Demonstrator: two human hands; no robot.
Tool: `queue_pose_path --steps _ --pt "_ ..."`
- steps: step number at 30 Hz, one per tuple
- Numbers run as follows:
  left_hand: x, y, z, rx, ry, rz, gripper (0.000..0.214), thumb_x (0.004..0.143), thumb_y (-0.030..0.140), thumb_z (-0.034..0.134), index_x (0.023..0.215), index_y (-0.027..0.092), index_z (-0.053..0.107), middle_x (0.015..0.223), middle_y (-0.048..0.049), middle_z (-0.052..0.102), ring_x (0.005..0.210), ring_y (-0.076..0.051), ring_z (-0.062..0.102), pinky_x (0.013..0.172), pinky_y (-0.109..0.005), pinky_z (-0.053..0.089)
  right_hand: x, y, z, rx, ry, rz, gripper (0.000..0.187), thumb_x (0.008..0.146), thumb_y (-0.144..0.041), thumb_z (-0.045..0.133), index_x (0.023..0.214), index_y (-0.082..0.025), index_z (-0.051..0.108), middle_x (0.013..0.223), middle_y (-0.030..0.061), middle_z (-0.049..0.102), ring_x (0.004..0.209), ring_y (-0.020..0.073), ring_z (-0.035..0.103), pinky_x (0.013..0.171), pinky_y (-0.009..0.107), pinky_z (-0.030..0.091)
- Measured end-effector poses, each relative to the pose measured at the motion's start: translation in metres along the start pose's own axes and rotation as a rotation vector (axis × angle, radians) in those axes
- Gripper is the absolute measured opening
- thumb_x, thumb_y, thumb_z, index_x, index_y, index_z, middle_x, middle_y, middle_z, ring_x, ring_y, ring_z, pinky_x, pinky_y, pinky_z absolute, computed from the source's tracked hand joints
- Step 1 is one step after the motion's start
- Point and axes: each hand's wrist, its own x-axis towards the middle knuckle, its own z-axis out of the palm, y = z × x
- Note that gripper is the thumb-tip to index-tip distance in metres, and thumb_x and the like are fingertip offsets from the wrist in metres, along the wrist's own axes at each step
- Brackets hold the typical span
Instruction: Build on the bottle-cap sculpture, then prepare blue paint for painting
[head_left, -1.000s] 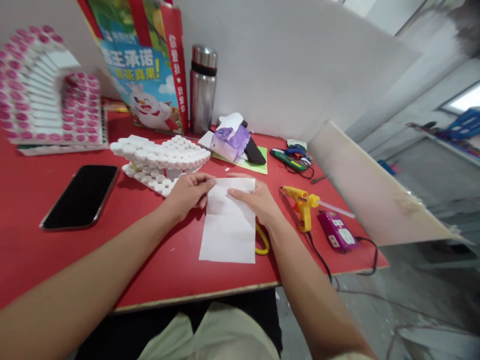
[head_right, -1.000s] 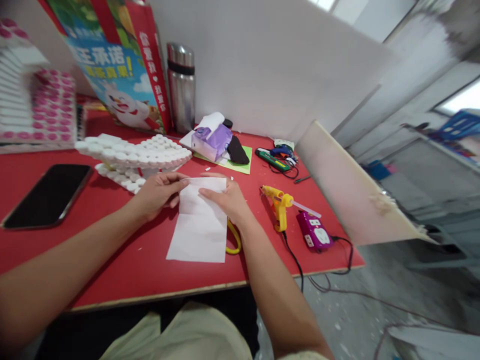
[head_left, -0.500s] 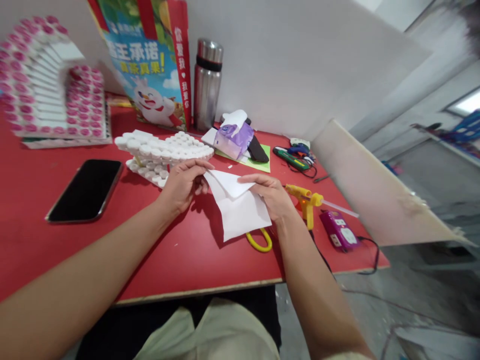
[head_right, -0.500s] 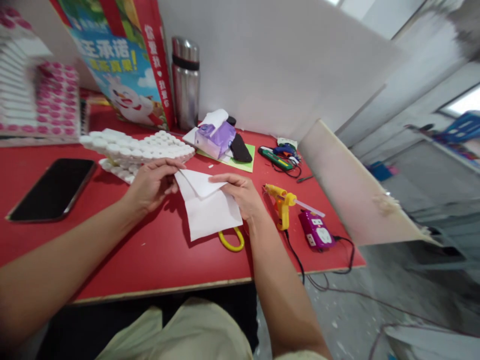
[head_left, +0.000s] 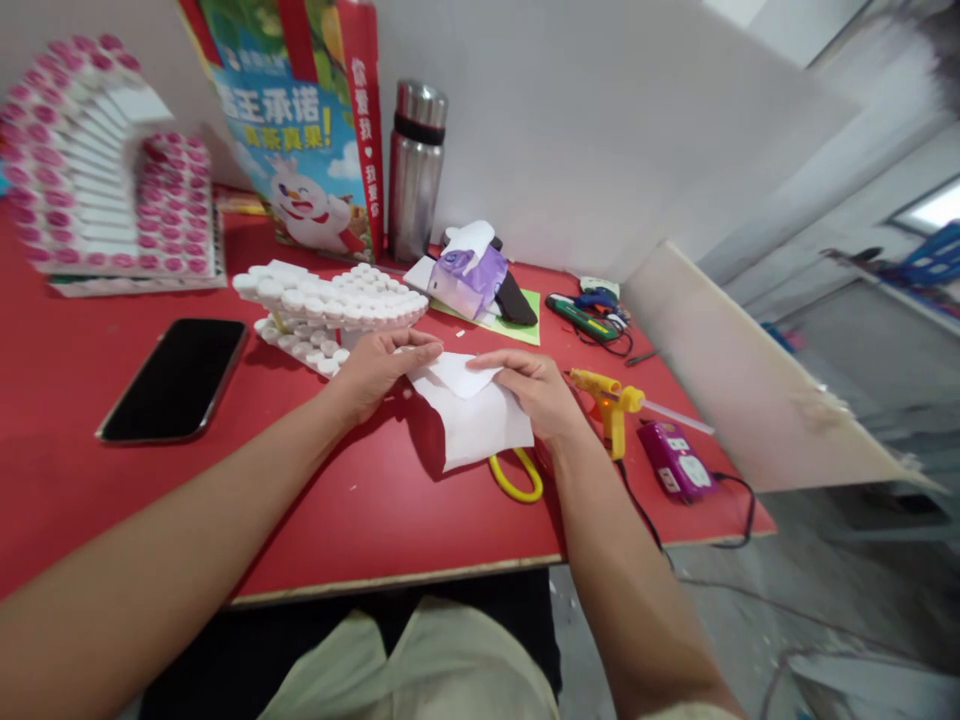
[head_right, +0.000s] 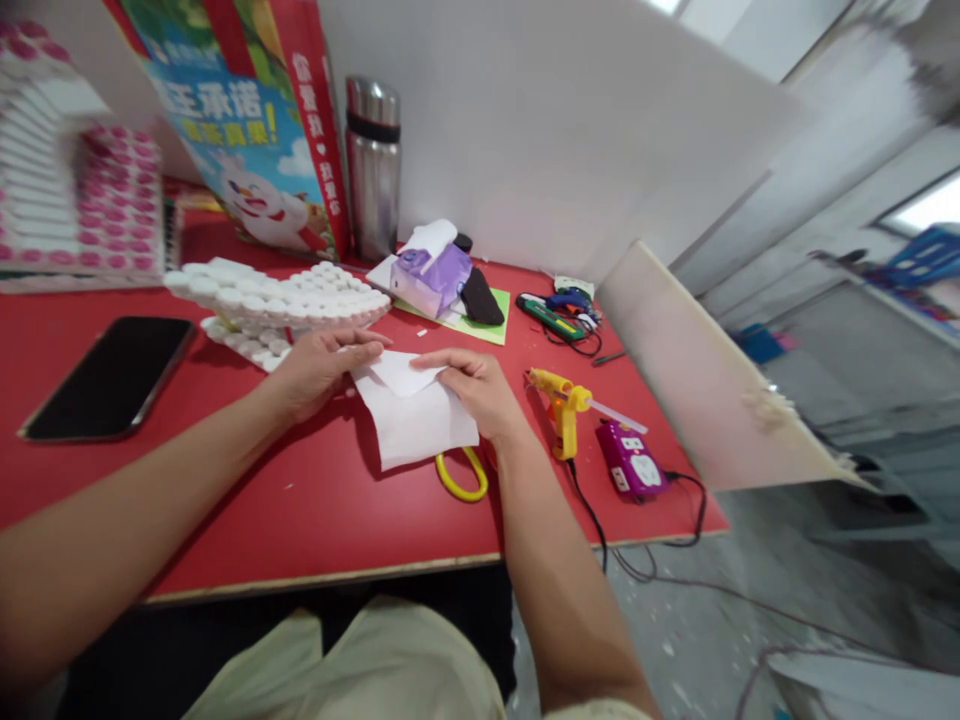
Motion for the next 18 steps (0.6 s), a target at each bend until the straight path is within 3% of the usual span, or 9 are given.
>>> queue_pose_path --steps 5,8,11,13,18 --pt "0.0026 -0.0031 -0.0057 0.024 -0.006 0.044 0.040 0.066 0.040 0.093 0.089 0.012 0.077 0.073 -0.0060 0.076 0.060 -0.013 0.066 0.061 -0.024 0.052 0.0026 -0.0011 -0.0022 0.035 -0.047 0.005 0.029 0.073 -0.027 0.072 0.100 -0.024 0.083 0.089 0.0009 0.077 0.067 0.0137 0.060 0.060 0.026 0.041" --pt "0.0019 -0.0024 -0.0059 0.066 0.001 0.067 0.038 0.069 0.043 0.091 0.088 0.013 0.078 0.074 -0.0054 0.076 0.060 -0.013 0.065 0.060 -0.023 0.051 0.0045 -0.0040 -0.0020 0.173 -0.038 0.051 0.036 0.078 -0.041 0.076 0.111 -0.026 0.078 0.094 0.0011 0.077 0.075 0.0170 0.066 0.065 0.028 0.048" --pt "0.0014 -0.0011 -0.0038 0.121 0.024 0.092 0.039 0.069 0.046 0.090 0.086 0.013 0.077 0.070 -0.0042 0.074 0.056 -0.012 0.062 0.056 -0.022 0.049 0.0051 -0.0052 0.0014 0.160 0.014 0.142 0.037 0.072 -0.052 0.084 0.092 -0.022 0.075 0.079 0.0007 0.073 0.065 0.0164 0.064 0.060 0.029 0.048" --pt "0.0020 -0.0007 -0.0019 0.150 0.050 0.124 0.039 0.069 0.046 0.089 0.084 0.013 0.077 0.068 -0.0030 0.072 0.054 -0.012 0.060 0.054 -0.022 0.047 0.0054 -0.0043 0.0034 0.096 0.044 0.162 0.039 0.062 -0.048 0.092 0.079 -0.021 0.070 0.071 -0.0007 0.071 0.057 0.0146 0.061 0.056 0.028 0.047" --pt "0.0027 0.0004 0.0015 0.160 0.054 0.180 0.038 0.069 0.047 0.088 0.081 0.013 0.076 0.064 -0.0027 0.070 0.052 -0.011 0.058 0.049 -0.022 0.047 0.0078 -0.0009 0.0009 0.064 0.153 0.062 0.042 0.055 -0.038 0.094 0.079 -0.022 0.064 0.069 -0.0040 0.068 0.055 0.0130 0.059 0.052 0.026 0.045"
